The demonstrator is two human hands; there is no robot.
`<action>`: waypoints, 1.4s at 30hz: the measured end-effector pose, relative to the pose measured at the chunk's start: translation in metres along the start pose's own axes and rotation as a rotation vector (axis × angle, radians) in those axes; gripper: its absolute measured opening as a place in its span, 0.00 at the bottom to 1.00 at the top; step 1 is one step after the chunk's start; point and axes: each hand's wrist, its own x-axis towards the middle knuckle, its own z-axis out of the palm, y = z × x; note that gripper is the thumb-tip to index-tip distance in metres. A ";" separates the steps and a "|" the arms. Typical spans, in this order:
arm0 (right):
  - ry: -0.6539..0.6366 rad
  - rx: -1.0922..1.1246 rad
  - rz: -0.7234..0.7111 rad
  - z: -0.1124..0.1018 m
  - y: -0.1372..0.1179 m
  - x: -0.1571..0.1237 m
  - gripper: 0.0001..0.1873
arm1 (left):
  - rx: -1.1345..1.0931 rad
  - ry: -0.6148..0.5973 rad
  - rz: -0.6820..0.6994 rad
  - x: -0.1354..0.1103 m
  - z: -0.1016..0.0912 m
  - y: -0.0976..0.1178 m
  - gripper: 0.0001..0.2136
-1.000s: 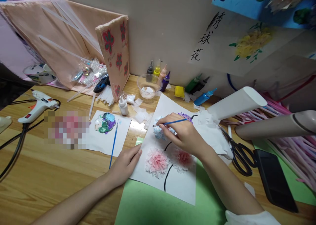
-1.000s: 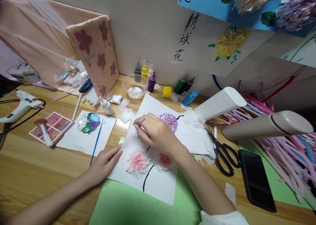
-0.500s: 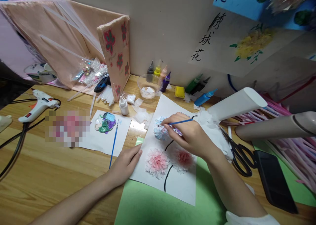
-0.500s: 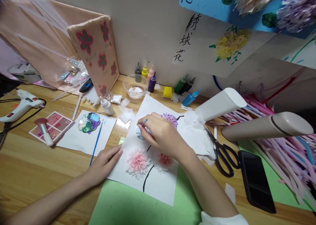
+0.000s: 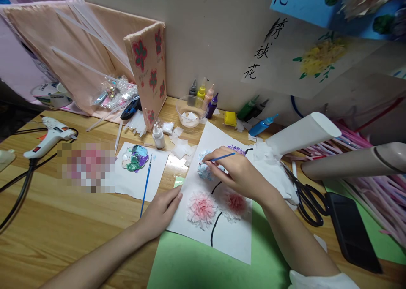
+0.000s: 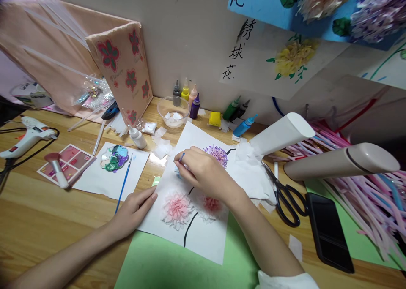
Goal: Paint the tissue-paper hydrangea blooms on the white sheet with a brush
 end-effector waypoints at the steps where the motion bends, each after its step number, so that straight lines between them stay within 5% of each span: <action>1: 0.002 0.001 0.000 -0.002 0.000 -0.001 0.09 | -0.002 -0.001 0.000 0.000 0.000 0.000 0.15; 10: 0.138 0.035 -0.013 -0.011 -0.001 -0.003 0.08 | -0.018 0.005 0.003 -0.001 0.001 0.000 0.15; 17: 0.279 0.037 0.131 -0.008 0.005 -0.001 0.07 | -0.020 0.003 0.005 0.000 0.001 -0.002 0.15; 33: 0.186 0.020 0.101 -0.001 0.004 0.003 0.08 | -0.012 0.012 -0.003 0.000 0.000 0.001 0.16; 42: 0.357 0.017 0.183 -0.013 0.007 0.002 0.08 | 0.001 0.010 -0.016 -0.001 -0.001 0.004 0.16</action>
